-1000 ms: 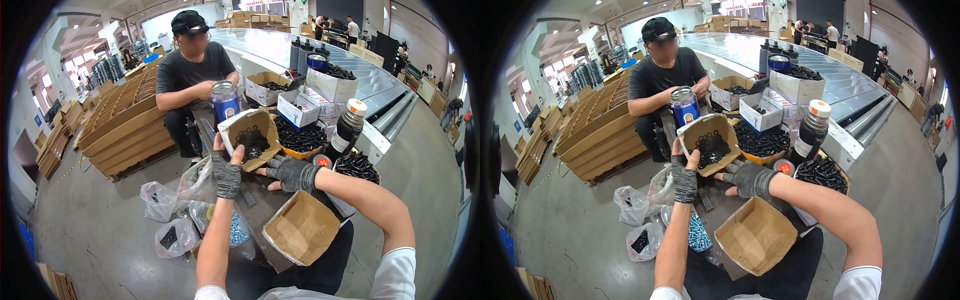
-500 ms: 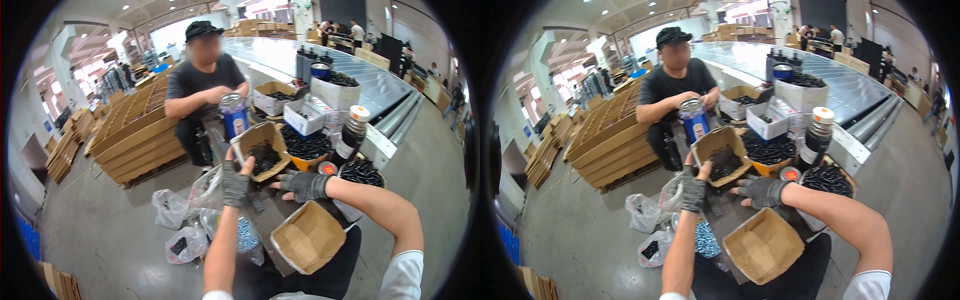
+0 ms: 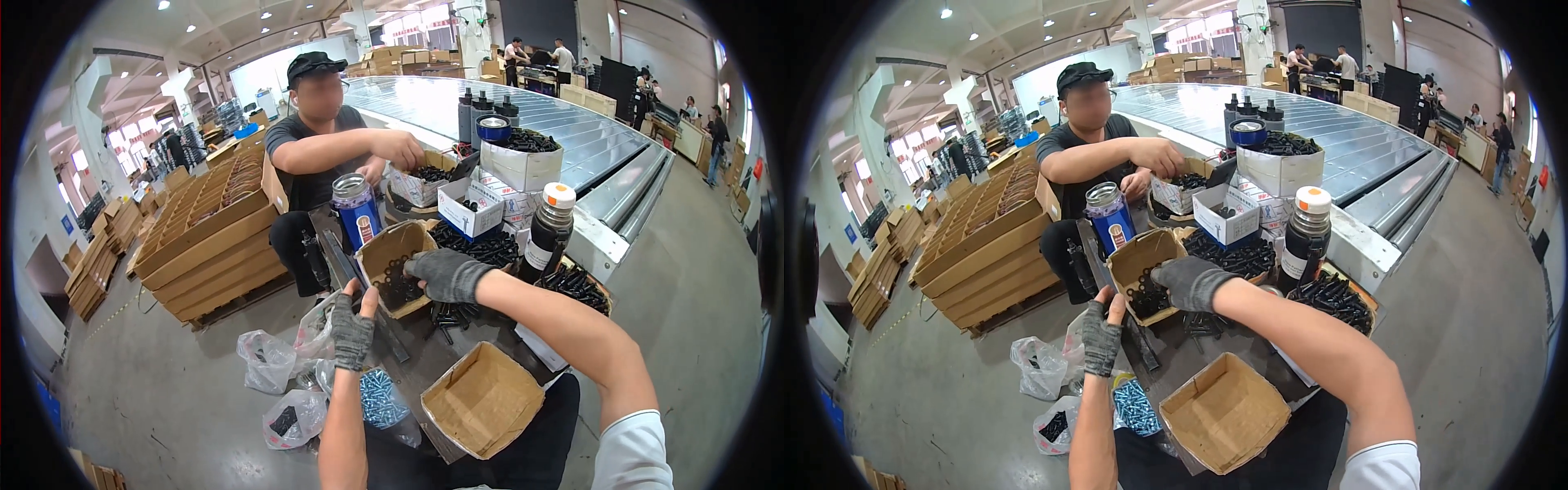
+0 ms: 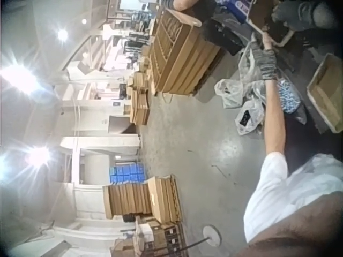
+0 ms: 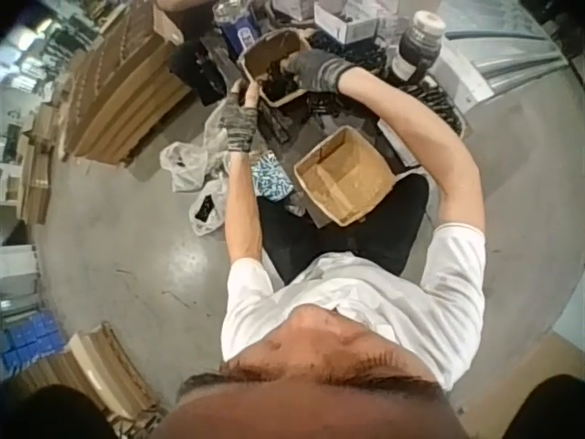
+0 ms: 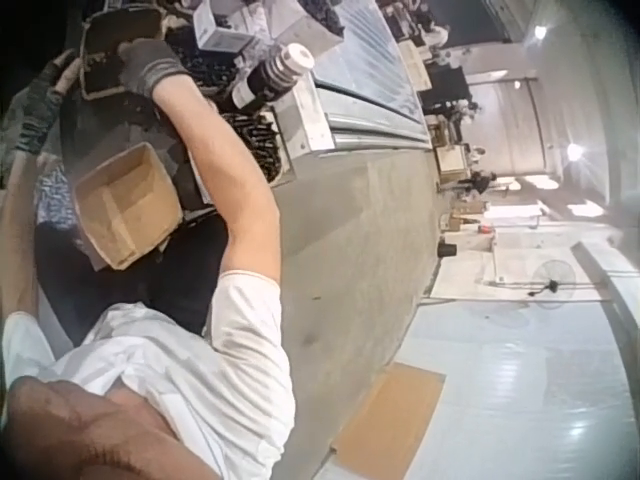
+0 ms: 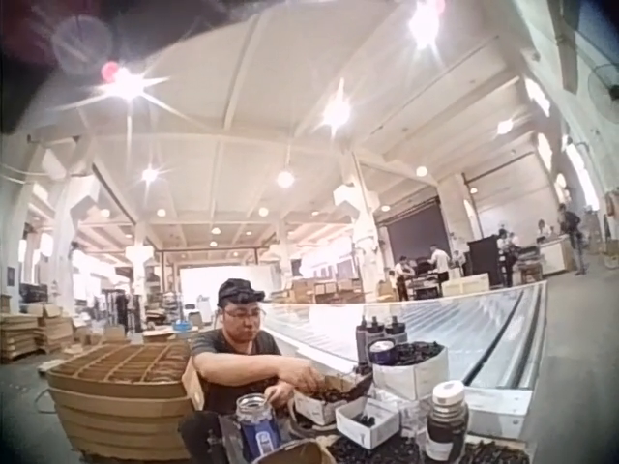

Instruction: Assembling small washers onto metal rods at an industrial workbench.

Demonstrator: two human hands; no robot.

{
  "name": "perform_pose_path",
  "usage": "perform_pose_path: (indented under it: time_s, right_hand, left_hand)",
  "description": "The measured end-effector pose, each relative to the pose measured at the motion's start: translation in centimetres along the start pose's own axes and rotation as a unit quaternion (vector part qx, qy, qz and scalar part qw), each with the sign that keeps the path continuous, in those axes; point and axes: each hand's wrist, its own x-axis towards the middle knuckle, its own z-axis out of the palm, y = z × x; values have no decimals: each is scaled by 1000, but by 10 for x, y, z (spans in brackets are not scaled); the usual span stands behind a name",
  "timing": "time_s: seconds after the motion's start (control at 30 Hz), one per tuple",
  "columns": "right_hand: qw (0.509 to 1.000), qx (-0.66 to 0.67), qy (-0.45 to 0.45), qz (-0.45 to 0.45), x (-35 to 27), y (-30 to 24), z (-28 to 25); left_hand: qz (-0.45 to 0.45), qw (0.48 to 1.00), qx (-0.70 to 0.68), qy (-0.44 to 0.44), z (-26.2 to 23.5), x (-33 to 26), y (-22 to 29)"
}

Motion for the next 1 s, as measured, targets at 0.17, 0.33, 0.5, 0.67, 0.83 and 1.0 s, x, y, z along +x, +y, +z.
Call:
perform_pose_path:
  time_s: [0.17,0.33,0.5,0.67,0.83,1.0]
  right_hand:
    - [990,-50,-88,101,28,-22,13]
    - [995,-62,-62,49,47,-17,32]
    - [996,-74,-28,50,54,5,41]
    - [997,-54,18,42,50,1,35]
    - [998,35,13,53,34,8,19]
    - [995,29,30,85,32,9,25]
  left_hand:
    - [29,996,-79,17,-28,-39,-5]
    - [15,991,-88,-95,-47,-78,58]
    - [150,965,39,-211,-49,-77,91]
    - [259,902,210,-274,-11,-60,74]
    - [251,840,368,-311,38,-52,57]
    - [200,824,411,-335,51,-41,51]
